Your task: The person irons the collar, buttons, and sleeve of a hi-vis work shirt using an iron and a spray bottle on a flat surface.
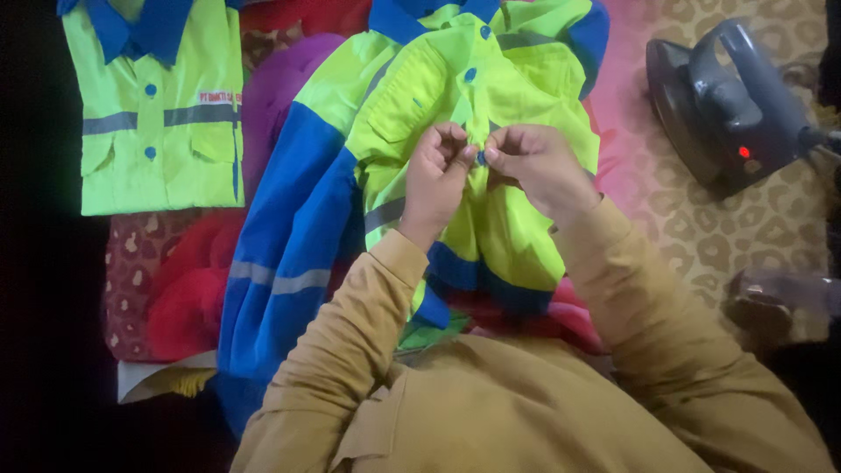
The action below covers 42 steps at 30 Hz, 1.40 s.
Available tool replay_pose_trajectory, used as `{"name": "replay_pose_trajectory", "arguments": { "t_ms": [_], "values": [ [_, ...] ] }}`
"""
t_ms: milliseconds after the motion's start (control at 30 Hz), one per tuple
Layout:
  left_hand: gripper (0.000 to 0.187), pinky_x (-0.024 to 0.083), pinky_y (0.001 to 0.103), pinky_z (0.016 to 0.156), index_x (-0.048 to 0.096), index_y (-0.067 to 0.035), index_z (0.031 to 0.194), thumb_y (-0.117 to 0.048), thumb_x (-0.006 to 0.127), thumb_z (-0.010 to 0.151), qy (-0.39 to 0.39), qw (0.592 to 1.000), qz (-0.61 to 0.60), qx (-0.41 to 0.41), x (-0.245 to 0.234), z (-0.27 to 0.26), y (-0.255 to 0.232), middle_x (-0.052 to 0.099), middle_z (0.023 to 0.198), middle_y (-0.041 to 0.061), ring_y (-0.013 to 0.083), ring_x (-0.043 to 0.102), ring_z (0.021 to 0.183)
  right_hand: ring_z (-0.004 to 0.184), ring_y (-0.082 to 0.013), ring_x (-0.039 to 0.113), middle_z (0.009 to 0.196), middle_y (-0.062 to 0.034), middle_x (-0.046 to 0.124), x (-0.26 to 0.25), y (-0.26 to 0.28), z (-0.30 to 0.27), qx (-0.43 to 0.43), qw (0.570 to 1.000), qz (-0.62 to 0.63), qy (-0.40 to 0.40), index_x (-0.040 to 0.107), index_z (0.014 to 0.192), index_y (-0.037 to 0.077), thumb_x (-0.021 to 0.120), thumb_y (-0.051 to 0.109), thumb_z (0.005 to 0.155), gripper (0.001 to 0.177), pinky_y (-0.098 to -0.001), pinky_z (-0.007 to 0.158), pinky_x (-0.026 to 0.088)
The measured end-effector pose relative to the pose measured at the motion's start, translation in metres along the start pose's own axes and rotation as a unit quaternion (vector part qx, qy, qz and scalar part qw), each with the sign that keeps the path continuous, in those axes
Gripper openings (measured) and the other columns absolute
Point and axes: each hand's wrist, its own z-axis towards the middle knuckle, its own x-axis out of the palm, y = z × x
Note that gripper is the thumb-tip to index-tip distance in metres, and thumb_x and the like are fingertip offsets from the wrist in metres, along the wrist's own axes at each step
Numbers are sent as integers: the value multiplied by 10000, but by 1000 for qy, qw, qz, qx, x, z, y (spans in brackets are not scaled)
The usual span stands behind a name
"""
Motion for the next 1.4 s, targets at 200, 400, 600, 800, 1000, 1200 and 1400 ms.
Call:
{"name": "replay_pose_trajectory", "arguments": {
  "t_ms": [200,400,600,800,1000,1200,1400],
  "values": [
    [366,531,363,788,598,-39,1167,-95,766,847,71,914,400,20,-1,-35,-53,672,1005,128,268,673,879,847,-88,612,937,3,623,-64,-13,48,-220,942,-174,-183,638,1037,61,640,17,1069,55,-251,743,509],
    [397,516,445,956,639,-40,1228,-70,657,833,30,876,473,91,-9,-52,-59,666,1166,170,375,625,1119,877,-229,673,971,-108,684,-80,-10,102,-361,778,-466,-217,643,1094,34,748,7,1039,122,-341,763,528],
    [291,523,418,914,676,-26,1144,-214,688,922,-19,919,393,-32,3,-40,-71,671,1095,153,341,654,1034,859,-289,654,997,-156,642,-42,4,6,-255,772,-536,-230,643,1191,42,757,-107,826,410,-382,746,519],
    [649,508,427,859,610,31,1136,-414,842,726,-37,864,468,182,38,-33,-68,623,1062,190,371,611,985,941,-399,644,1025,-190,662,-14,25,-60,-326,741,-587,16,629,1171,41,928,203,345,894,-418,800,523],
    [311,545,364,842,743,-127,1159,-62,736,855,-7,890,434,141,17,-23,-80,647,1059,109,295,673,957,852,-280,704,905,-107,728,-72,1,-60,-116,839,-513,-138,734,1230,107,707,-41,799,457,-373,782,542],
    [331,531,413,909,726,-44,1109,-96,694,783,195,873,423,146,37,-49,-68,620,1029,146,343,643,1005,827,-103,636,986,-5,709,-143,-17,-72,-84,959,7,-271,690,1170,13,667,125,1126,122,-256,687,502],
    [120,519,458,862,729,-77,994,-179,671,970,201,843,494,65,48,-67,-7,627,984,133,356,621,941,934,-87,686,1056,-34,735,-114,-1,-90,-67,971,-116,-201,660,1264,65,717,65,949,320,-213,795,539]
  ]
}}
